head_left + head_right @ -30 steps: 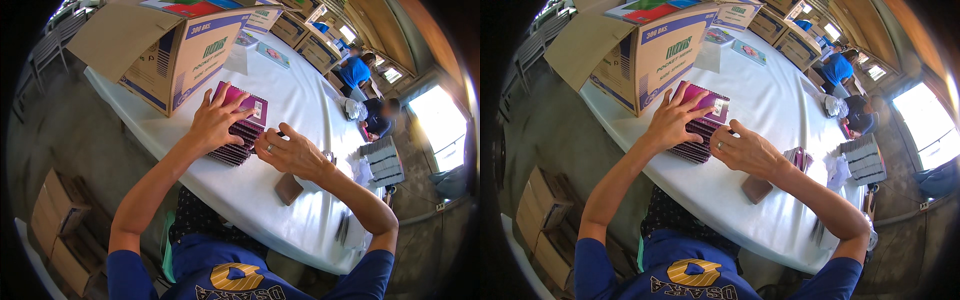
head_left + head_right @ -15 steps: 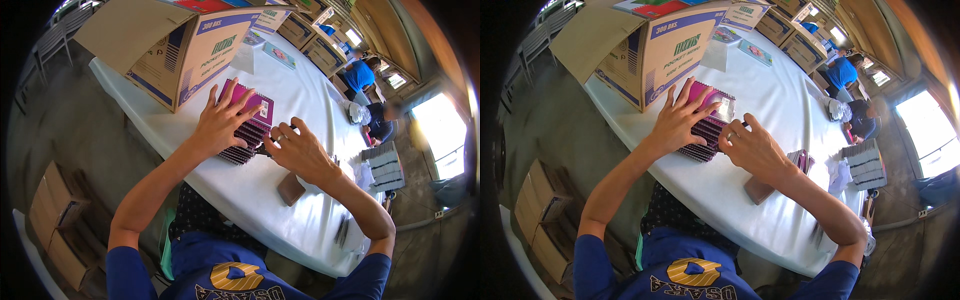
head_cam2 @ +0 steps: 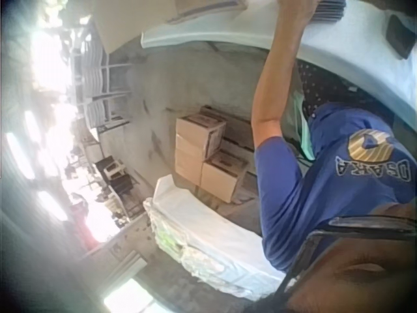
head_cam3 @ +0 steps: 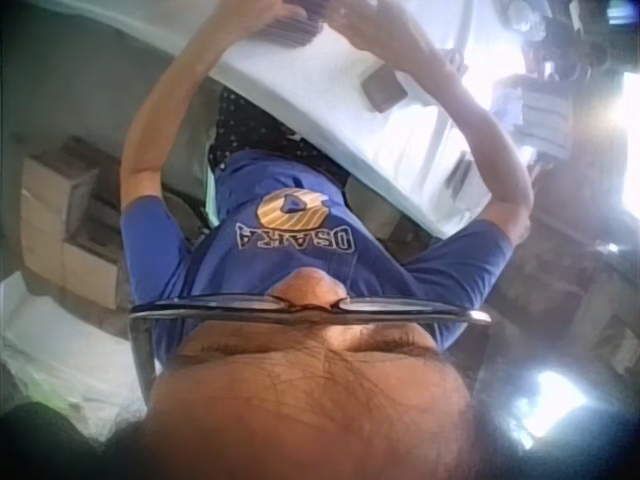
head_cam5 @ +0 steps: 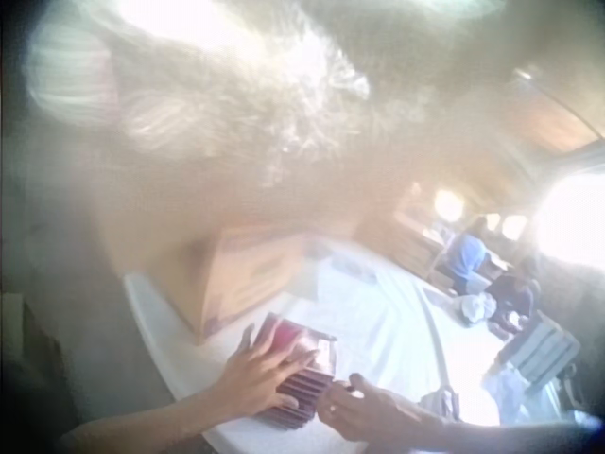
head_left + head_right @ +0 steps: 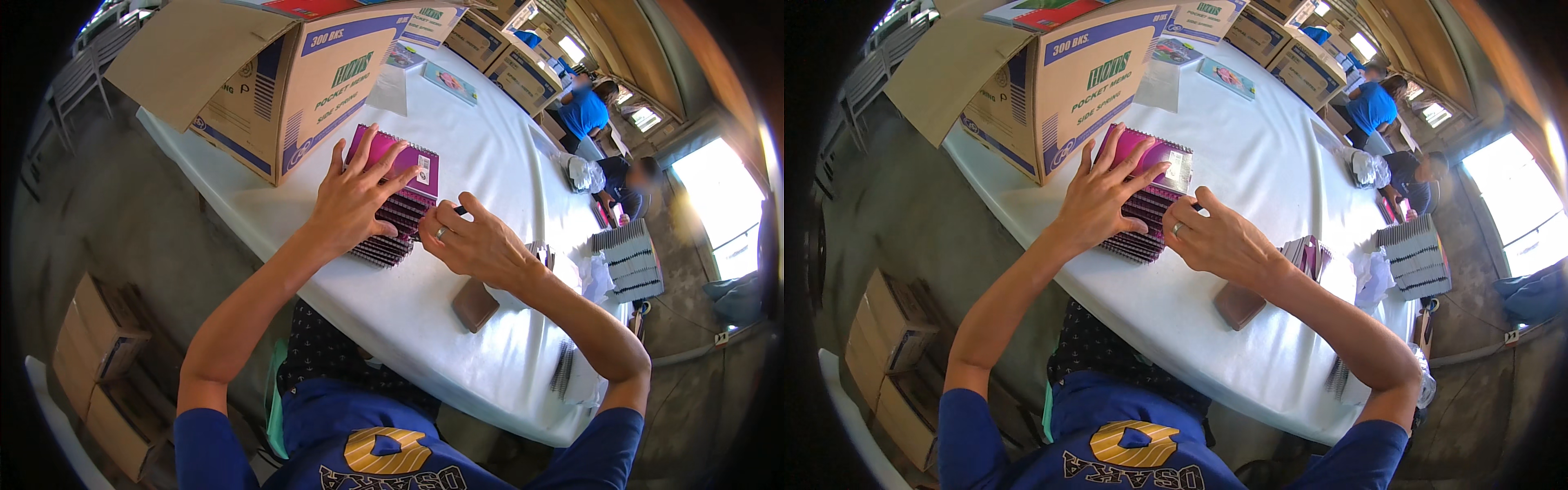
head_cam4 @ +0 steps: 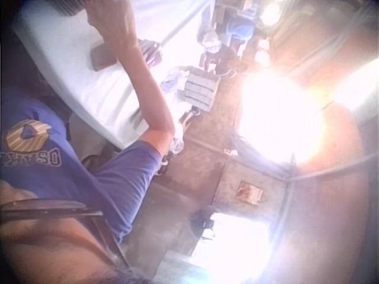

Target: The person organizes stacks of notebook covers and pages by hand, aligning them and inserting a metal spiral coil through the pre-punched holes. They then use pliers to trim and bend the ends of the coil to secure the assembly.

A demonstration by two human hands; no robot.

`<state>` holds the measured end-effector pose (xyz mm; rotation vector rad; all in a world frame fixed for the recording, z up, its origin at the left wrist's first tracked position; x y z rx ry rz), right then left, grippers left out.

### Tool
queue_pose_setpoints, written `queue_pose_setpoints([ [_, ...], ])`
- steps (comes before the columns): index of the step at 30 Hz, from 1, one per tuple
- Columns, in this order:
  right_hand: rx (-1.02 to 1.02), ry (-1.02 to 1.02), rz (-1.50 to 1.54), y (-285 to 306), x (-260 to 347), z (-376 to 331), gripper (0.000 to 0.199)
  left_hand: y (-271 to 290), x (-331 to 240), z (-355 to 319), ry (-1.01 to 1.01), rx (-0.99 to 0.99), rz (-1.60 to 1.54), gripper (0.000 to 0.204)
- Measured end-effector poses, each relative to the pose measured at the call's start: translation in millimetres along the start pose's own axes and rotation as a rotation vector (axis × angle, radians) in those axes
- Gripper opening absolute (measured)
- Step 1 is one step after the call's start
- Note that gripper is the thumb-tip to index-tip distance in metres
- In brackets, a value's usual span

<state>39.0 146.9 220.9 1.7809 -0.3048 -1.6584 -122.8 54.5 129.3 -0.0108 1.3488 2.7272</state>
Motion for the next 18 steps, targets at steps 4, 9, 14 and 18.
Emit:
queue_pose_setpoints([
  [4, 0.216, -0.138, 0.001, 2, 22, -1, 0.011, 1, 2, -1, 0.002, 0.006, -0.014, 0.102],
  [9, 0.683, -0.273, -0.053, 5, 27, 9, 0.014, 1, -2, -2, 0.026, 0.015, 0.007, 0.104],
  [14, 0.116, -0.021, 0.134, -4, -6, -2, 0.028, 0, -11, -5, 0.006, -0.039, 0.008, 0.108],
  [18, -0.046, 0.044, 0.109, -16, -6, -3, 0.016, -1, -10, -5, 0.020, -0.029, 0.006, 0.107],
])
Point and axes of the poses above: each hand's wrist, its own z-axis towards the middle knuckle, its own y-axis out of the back of the hand, x = y × z, the point moved 2 cm from there along z, towards the middle knuckle, and after that the axes turned 15 degrees about -y, right-handed, at the moved point
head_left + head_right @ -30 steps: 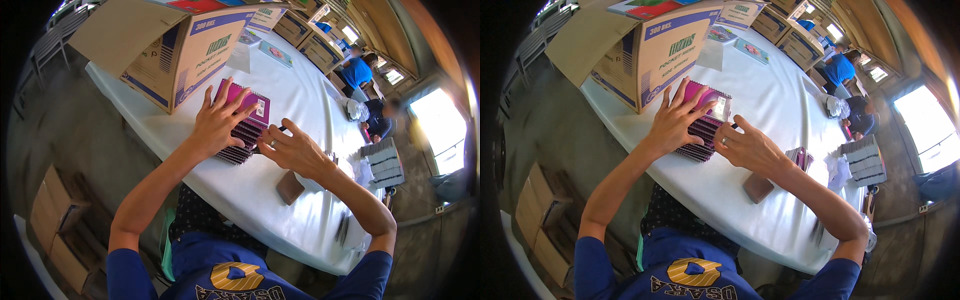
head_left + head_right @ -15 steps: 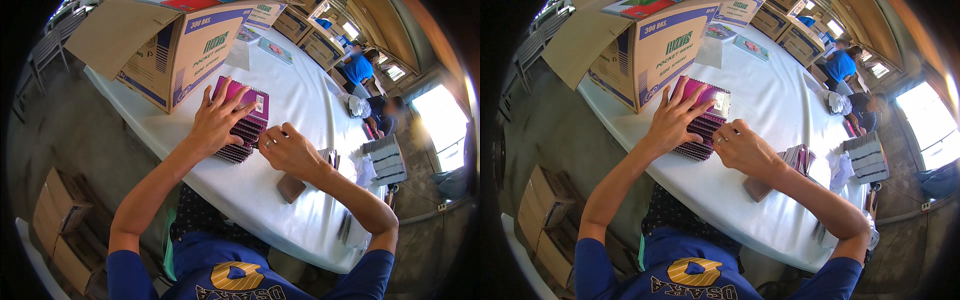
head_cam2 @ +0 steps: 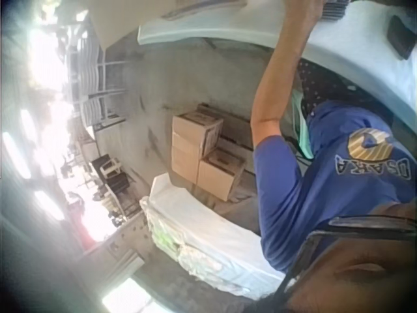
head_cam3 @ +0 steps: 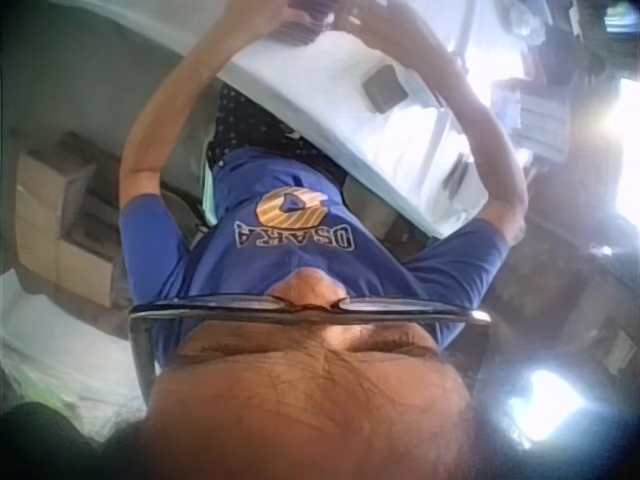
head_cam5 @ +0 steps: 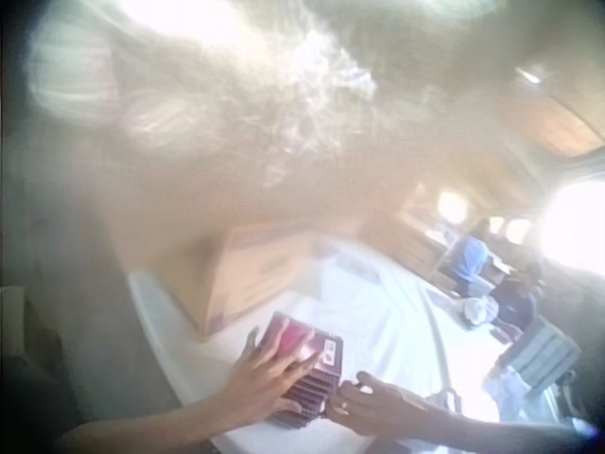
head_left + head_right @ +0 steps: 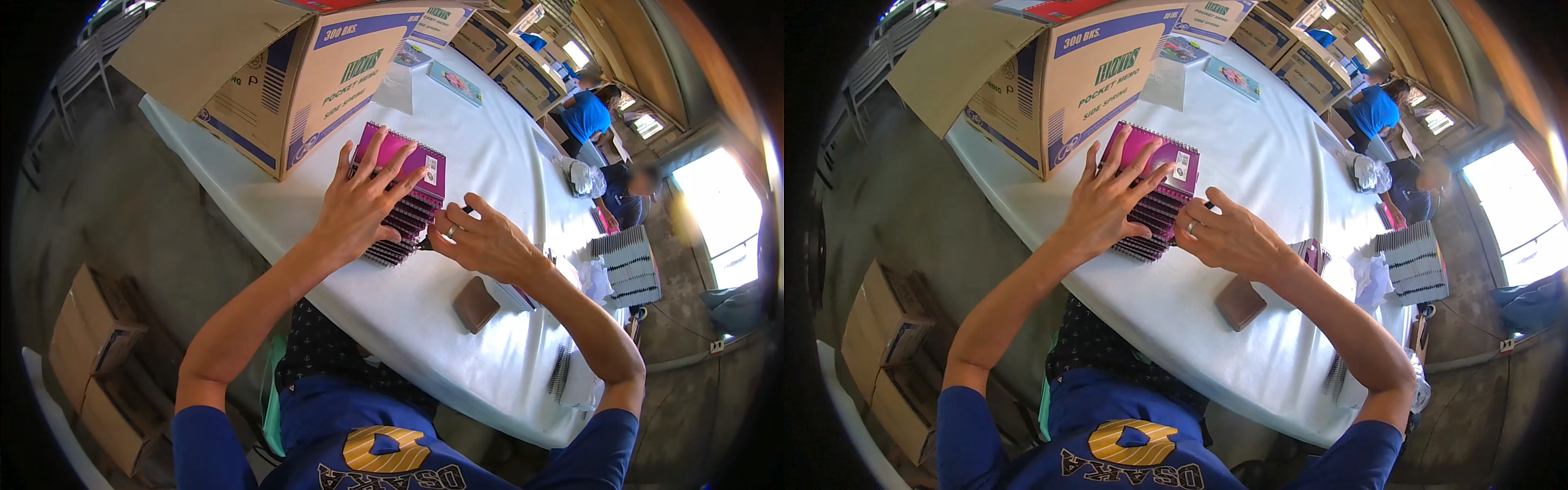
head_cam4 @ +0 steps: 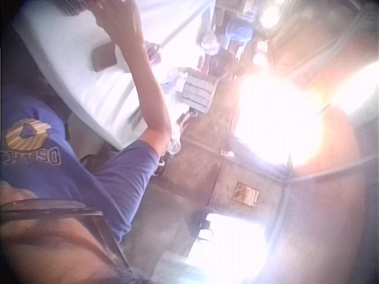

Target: The person organizes stacks of notebook covers and pages by hand, aligning them and inserting a metal spiral coil through the pre-punched holes. They then use pliers to trim and bend the ends of the coil to secure the assembly.

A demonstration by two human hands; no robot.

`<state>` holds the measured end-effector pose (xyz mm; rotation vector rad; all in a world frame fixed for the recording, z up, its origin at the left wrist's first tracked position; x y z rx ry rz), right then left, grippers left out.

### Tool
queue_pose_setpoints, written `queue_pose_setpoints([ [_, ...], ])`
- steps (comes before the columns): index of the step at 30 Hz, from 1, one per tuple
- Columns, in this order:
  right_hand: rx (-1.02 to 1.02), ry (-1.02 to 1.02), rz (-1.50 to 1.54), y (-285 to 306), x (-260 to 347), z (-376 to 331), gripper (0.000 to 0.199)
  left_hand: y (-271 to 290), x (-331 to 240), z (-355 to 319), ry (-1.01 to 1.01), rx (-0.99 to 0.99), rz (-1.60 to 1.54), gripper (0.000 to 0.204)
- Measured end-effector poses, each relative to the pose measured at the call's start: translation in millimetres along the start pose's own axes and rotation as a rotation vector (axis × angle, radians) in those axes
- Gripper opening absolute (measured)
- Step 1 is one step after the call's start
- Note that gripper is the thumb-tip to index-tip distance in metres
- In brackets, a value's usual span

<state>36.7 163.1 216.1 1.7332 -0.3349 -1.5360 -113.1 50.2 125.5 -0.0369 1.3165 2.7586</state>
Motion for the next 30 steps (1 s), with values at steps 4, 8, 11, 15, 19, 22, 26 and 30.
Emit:
queue_pose_setpoints([
  [4, 0.374, -0.220, 0.004, 1, 33, -3, 0.014, -2, 2, -1, 0.008, 0.006, -0.004, 0.109],
  [8, 0.456, -0.316, 0.028, 8, 20, -4, 0.016, 1, -3, -2, 0.004, -0.022, 0.012, 0.111],
  [11, 0.152, -0.136, 0.082, 14, 9, -9, 0.026, -2, -9, -5, -0.042, 0.002, -0.011, 0.111],
  [15, 0.019, 0.025, -0.098, -7, 14, -16, 0.024, -2, -12, -5, -0.032, 0.032, 0.053, 0.102],
  [19, 0.039, -0.080, 0.016, -8, 37, -22, 0.020, -4, -11, -6, -0.034, 0.021, 0.017, 0.109],
  [22, 0.537, -0.409, -0.093, -8, 61, -17, 0.016, -4, -9, -9, -0.032, 0.019, 0.020, 0.109],
  [26, 0.291, -0.343, 0.002, 9, 35, -8, 0.016, -1, -16, -12, -0.058, 0.038, 0.059, 0.110],
  [30, 0.057, -0.190, 0.073, -7, 31, -15, 0.019, -6, -15, -19, -0.043, 0.055, 0.048, 0.110],
])
Point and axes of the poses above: each hand's wrist, its own z-axis towards the middle knuckle, its own y-axis out of the back of the hand, x = y × z, the point moved 2 cm from there along z, towards the middle knuckle, and after that the axes turned 15 degrees about -y, right-handed, at the moved point
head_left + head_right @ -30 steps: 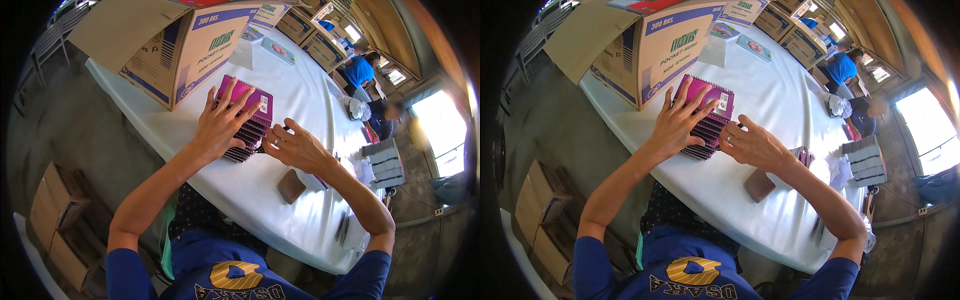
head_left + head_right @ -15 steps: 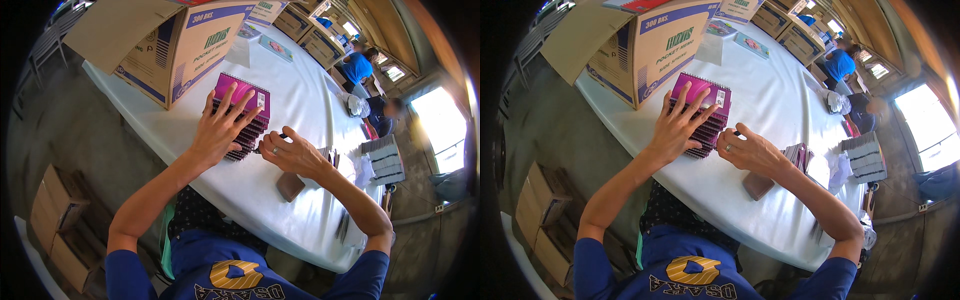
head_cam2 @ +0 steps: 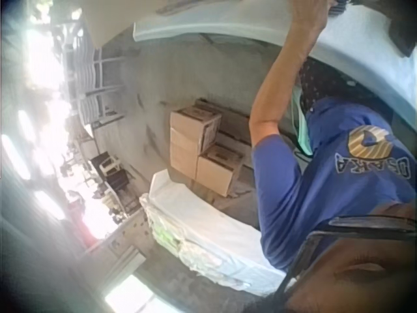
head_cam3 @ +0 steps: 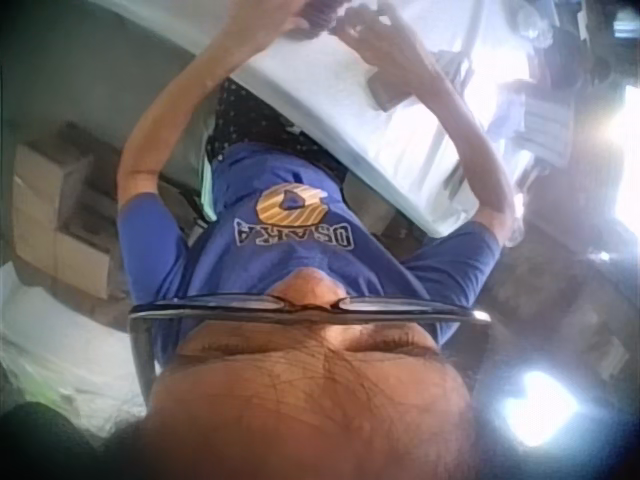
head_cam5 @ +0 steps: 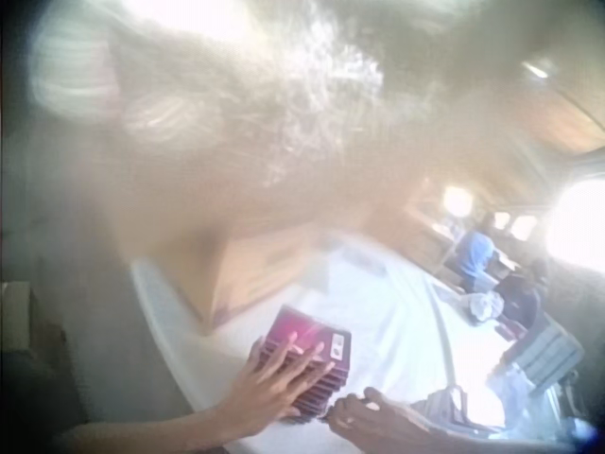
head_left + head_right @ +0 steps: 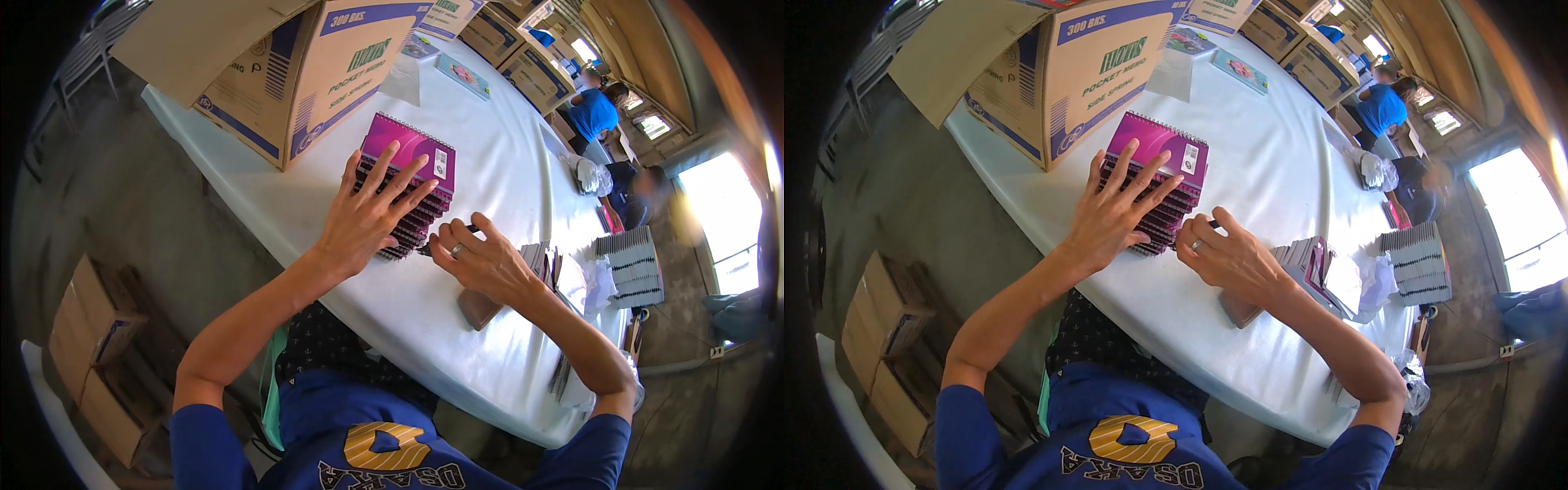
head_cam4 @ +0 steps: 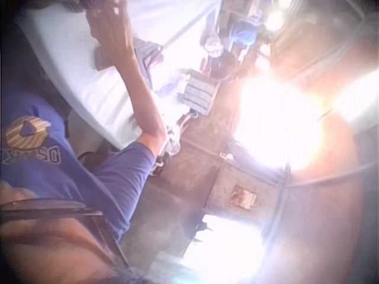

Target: The person organizes stacks of notebook covers and pages by hand, aligning them and inserting a metal spiral coil through the pre-punched holes. They then use pliers to trim and bend the ends of the coil to secure the assembly.

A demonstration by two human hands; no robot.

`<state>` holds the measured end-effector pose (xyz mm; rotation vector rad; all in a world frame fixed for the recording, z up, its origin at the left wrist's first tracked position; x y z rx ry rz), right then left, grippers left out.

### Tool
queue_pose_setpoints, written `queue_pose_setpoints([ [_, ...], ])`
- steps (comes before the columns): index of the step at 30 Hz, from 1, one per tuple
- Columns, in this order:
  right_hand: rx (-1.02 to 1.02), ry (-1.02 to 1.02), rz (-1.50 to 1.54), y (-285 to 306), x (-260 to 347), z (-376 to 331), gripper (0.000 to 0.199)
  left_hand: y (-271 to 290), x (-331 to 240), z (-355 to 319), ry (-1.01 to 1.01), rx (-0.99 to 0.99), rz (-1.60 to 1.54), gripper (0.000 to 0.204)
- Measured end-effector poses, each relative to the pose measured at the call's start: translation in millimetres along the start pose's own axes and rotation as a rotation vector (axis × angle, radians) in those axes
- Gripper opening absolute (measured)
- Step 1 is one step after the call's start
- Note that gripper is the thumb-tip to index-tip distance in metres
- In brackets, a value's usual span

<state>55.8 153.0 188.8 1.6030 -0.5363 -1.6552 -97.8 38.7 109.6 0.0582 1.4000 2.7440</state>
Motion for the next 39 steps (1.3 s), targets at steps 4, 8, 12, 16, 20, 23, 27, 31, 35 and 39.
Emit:
queue_pose_setpoints([
  [4, -0.017, 0.079, -0.007, -13, 3, -7, 0.016, -1, -1, 1, -0.005, -0.002, -0.008, 0.108],
  [8, 0.421, -0.282, -0.054, -20, 36, -16, 0.017, -5, 0, 0, -0.003, -0.025, -0.026, 0.107],
  [12, 0.259, -0.200, -0.017, -4, 25, -2, 0.021, -4, 0, -3, 0.007, -0.042, 0.002, 0.109],
  [16, 0.090, -0.044, 0.064, -3, 7, -7, 0.025, -4, -5, -2, -0.002, 0.003, -0.004, 0.110],
  [20, 0.009, 0.127, -0.079, -17, 8, -6, 0.027, -5, -3, -3, 0.016, -0.029, -0.017, 0.110],
  [23, 0.020, 0.118, -0.040, -18, 8, -7, 0.026, -6, -4, -3, 0.002, -0.048, -0.007, 0.110],
  [27, 0.060, 0.081, -0.031, -16, 14, -8, 0.018, -7, -5, -2, 0.004, -0.045, -0.007, 0.108],
  [31, 0.275, -0.177, -0.311, -7, 51, -3, 0.013, -7, -2, -5, 0.006, -0.051, 0.010, 0.109],
  [35, 0.250, -0.099, -0.044, 8, 29, 11, 0.016, -6, -7, -7, 0.011, -0.056, 0.015, 0.109],
  [39, 0.059, 0.060, 0.027, -7, 20, 2, 0.014, -8, -8, -10, 0.006, -0.061, -0.010, 0.109],
])
Point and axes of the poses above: each hand's wrist, its own z-axis towards the middle knuckle, its own y-axis out of the back of the hand, x = y × z, the point moved 2 cm from there along z, towards the middle knuckle, and after that the axes turned 15 degrees about -y, right-handed, at the moved point
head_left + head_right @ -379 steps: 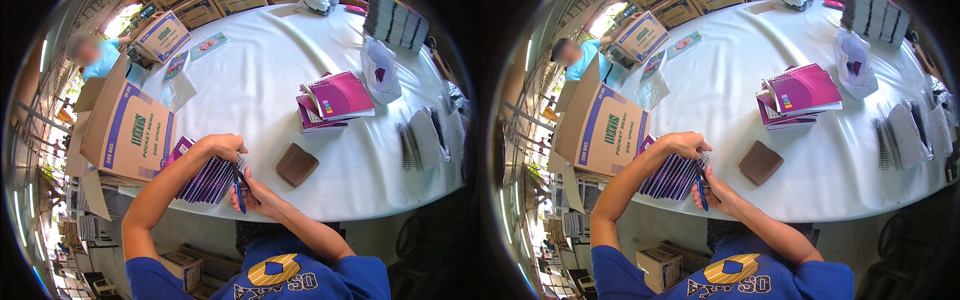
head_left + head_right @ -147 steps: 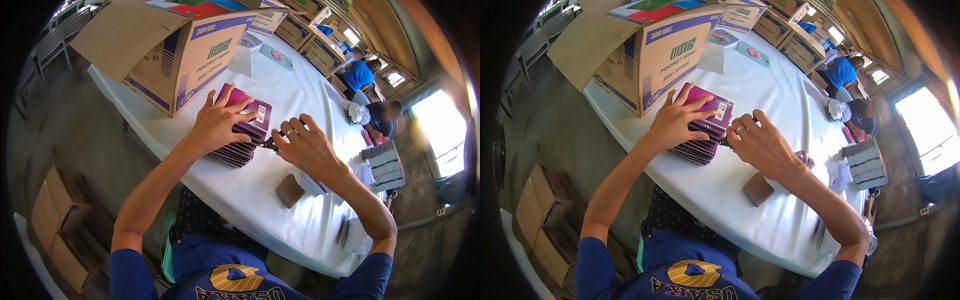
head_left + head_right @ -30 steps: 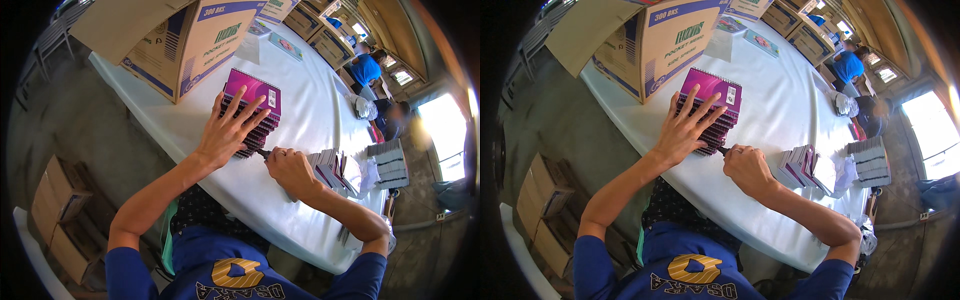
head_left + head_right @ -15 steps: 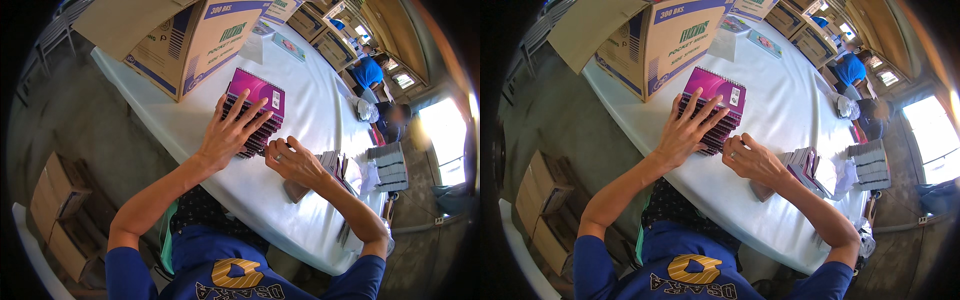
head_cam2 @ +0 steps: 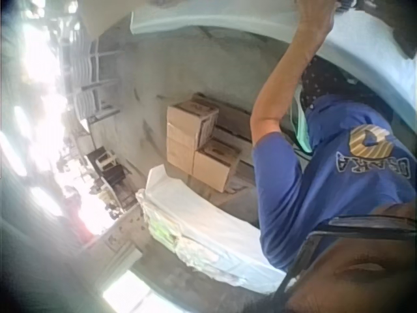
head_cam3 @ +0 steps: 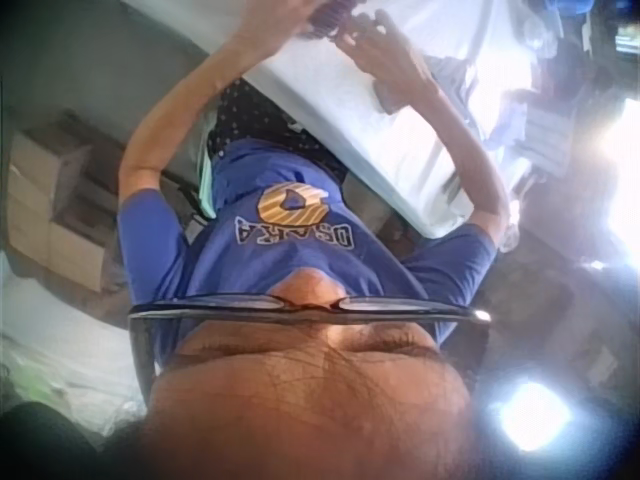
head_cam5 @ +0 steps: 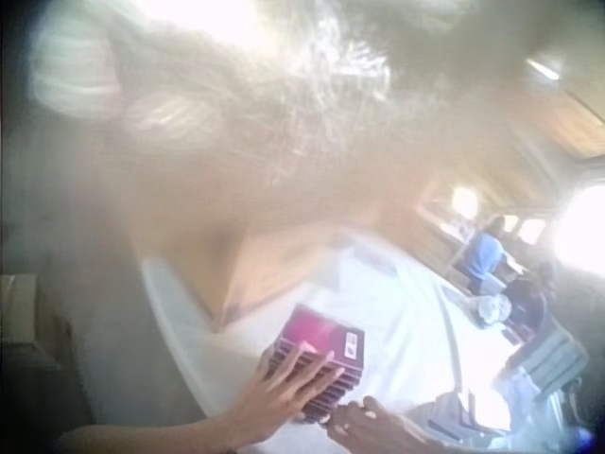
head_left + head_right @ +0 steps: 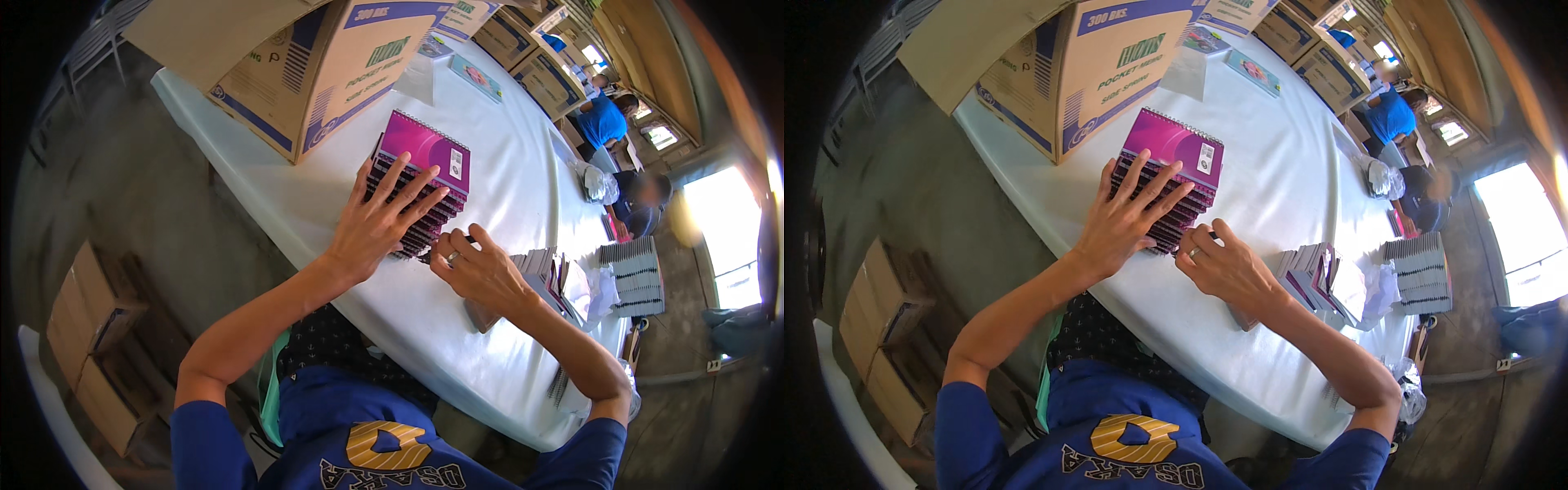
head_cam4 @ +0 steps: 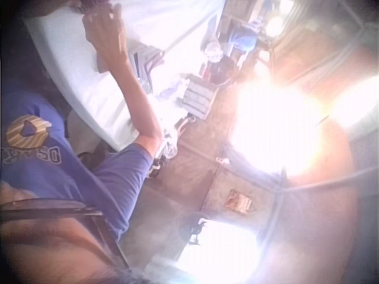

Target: The person organizes stacks of notebook covers and pages by hand, aligning them and inserting a metal spiral coil through the pre-punched holes. They then use pliers to trim and bend the ends of the coil to secure the assembly.

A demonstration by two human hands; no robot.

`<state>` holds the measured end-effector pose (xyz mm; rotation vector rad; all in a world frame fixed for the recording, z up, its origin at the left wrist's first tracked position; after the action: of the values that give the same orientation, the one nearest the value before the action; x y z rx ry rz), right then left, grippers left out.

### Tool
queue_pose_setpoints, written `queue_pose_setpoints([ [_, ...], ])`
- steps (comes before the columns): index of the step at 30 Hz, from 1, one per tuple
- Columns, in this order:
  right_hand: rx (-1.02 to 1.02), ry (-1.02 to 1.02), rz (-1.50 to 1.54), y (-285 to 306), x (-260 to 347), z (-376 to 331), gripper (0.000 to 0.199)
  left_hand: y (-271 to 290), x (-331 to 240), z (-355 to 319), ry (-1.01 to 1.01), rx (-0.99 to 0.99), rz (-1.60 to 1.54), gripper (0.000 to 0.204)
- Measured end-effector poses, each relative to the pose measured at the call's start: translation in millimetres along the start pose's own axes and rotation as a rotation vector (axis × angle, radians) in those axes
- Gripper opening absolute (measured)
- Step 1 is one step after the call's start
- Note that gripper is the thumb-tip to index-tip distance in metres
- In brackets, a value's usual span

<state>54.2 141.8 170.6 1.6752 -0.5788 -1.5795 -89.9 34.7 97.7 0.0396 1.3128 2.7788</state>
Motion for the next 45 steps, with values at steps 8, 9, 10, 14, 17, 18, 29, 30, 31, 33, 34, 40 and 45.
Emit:
queue_pose_setpoints([
  [8, 0.024, -0.034, -0.126, -14, 14, -10, 0.014, -11, 3, -1, -0.007, -0.059, 0.043, 0.107],
  [9, 0.159, -0.140, -0.173, -14, 24, -8, 0.015, -12, 4, -2, -0.001, -0.046, 0.079, 0.106],
  [10, 0.295, -0.227, -0.246, -15, 35, -7, 0.018, -11, 3, -2, 0.002, -0.032, 0.112, 0.105],
  [14, 0.224, -0.229, -0.032, -6, 18, -2, 0.018, -8, 0, -3, 0.022, -0.065, 0.087, 0.105],
  [17, -0.004, -0.069, -0.017, -4, 5, -6, 0.015, -7, -4, -6, -0.007, 0.005, 0.032, 0.104],
  [18, -0.019, -0.039, -0.049, -6, 5, -5, 0.012, -12, -3, -9, 0.001, -0.029, 0.045, 0.105],
  [29, 0.084, 0.091, -0.159, -8, 25, 3, 0.012, -16, -3, -8, -0.001, -0.045, 0.048, 0.102],
  [30, 0.167, 0.087, -0.312, -1, 34, 8, 0.014, -15, -3, -8, 0.010, -0.066, 0.041, 0.102],
  [31, 0.172, 0.079, -0.313, 8, 44, 15, 0.014, -15, -2, -9, 0.021, -0.088, 0.032, 0.101],
  [33, 0.436, -0.121, -0.459, 15, 55, 25, 0.012, -11, -3, -8, 0.021, -0.044, 0.027, 0.100],
  [34, 0.512, -0.153, -0.451, 12, 58, 26, 0.013, -10, -3, -9, 0.024, -0.033, 0.025, 0.101],
  [40, 0.201, -0.015, -0.045, 6, 12, 3, 0.023, -15, -6, -15, 0.027, -0.036, -0.006, 0.106],
  [45, -0.112, 0.130, -0.070, -28, 11, -4, 0.016, -19, -5, -16, 0.032, -0.021, 0.041, 0.107],
])
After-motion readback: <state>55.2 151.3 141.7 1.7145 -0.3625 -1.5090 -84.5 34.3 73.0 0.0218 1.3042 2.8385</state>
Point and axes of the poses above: each hand's wrist, its own z-axis towards the middle knuckle, its own y-axis out of the back of the hand, x = y × z, the point moved 2 cm from there along z, towards the middle knuckle, and after that the axes turned 15 degrees about -y, right-handed, at the moved point
